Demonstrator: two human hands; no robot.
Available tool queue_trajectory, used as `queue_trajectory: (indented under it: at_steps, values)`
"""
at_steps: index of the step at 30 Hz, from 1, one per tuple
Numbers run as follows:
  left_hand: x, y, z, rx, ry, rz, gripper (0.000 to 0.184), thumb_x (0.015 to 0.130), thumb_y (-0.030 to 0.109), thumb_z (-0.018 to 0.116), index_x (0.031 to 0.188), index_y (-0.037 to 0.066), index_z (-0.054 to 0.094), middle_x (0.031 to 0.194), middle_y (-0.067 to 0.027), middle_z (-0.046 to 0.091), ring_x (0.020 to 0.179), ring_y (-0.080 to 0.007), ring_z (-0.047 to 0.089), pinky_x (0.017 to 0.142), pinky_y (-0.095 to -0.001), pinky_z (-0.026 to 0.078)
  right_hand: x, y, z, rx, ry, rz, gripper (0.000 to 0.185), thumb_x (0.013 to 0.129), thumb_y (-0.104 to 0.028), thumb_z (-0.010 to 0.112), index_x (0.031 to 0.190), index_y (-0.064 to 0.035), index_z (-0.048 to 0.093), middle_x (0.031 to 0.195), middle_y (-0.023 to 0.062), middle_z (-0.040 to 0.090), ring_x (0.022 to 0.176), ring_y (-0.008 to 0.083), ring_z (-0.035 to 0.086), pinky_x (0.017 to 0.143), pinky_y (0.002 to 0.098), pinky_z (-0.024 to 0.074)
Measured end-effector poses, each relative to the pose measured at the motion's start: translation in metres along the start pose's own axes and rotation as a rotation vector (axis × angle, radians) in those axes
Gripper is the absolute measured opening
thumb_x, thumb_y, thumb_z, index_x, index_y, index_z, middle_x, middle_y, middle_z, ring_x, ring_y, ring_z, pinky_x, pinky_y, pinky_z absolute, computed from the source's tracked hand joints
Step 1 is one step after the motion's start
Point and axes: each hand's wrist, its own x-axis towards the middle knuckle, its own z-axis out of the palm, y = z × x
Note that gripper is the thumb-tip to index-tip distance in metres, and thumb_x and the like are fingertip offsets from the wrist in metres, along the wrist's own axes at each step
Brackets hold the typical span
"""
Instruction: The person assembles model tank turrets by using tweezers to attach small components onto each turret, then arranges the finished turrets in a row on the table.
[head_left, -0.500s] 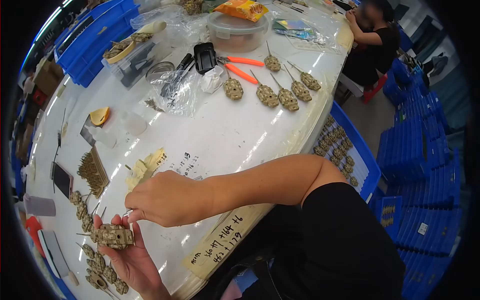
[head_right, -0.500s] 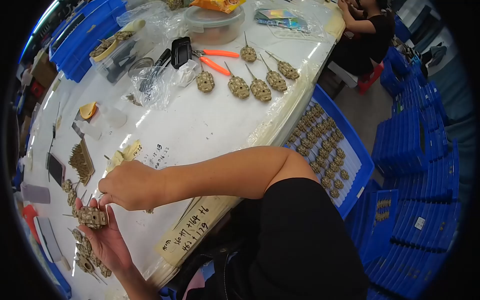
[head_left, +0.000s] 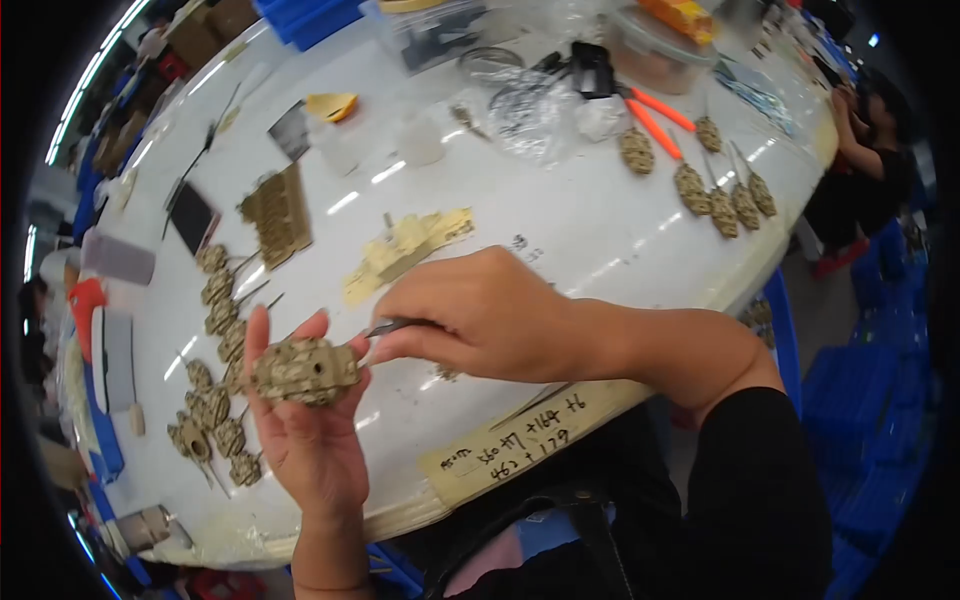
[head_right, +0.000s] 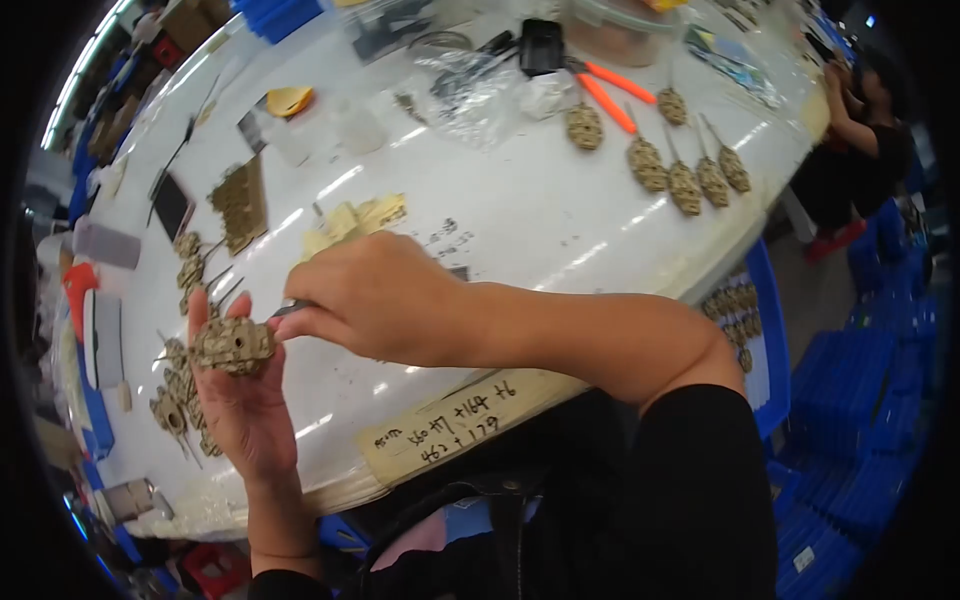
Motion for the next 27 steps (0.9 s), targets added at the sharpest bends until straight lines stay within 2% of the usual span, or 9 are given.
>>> queue_trajectory:
  at_steps: [2, 4, 27]
  values:
    - [0.0, 0.001, -0.005, -0.008, -0.069, -0.001, 0.07, 0.082, 0.031, 0.056, 0.133, 0.008, 0.014, 0.123, -0.02, 0.038, 0.104, -0.0353, 0.049, 0.085, -0.0364, 0.046, 0.002, -0.003, -0.002, 0.026, -0.035, 0.003, 0.012, 0.069, -0.009, 0.067, 0.078, -0.004, 0.061, 0.066, 0.0014, 0.057, 0.048, 0.0117, 0.043, 0.046, 0.0221, 0.0356]
    - [0.0, 0.001, -0.009, -0.024, -0.156, -0.005, 0.067, 0.083, 0.027, 0.054, 0.133, 0.008, 0.013, 0.125, -0.0205, 0.036, 0.108, -0.0367, 0.046, 0.089, -0.04, 0.044, 0.001, -0.007, -0.001, 0.005, -0.042, 0.024, 0.014, 0.068, -0.009, 0.069, 0.077, -0.0035, 0.061, 0.065, 0.0012, 0.057, 0.048, 0.0113, 0.042, 0.044, 0.0219, 0.0348]
    - [-0.007, -0.004, -0.006, 0.013, -0.175, 0.033, 0.06, 0.082, 0.027, 0.057, 0.127, 0.014, 0.02, 0.127, -0.0194, 0.033, 0.112, -0.0379, 0.042, 0.091, -0.042, 0.042, -0.007, -0.009, 0.004, -0.044, -0.009, -0.014, 0.018, 0.067, -0.015, 0.071, 0.075, -0.0041, 0.059, 0.061, 0.0013, 0.053, 0.043, 0.0105, 0.038, 0.04, 0.0222, 0.0315]
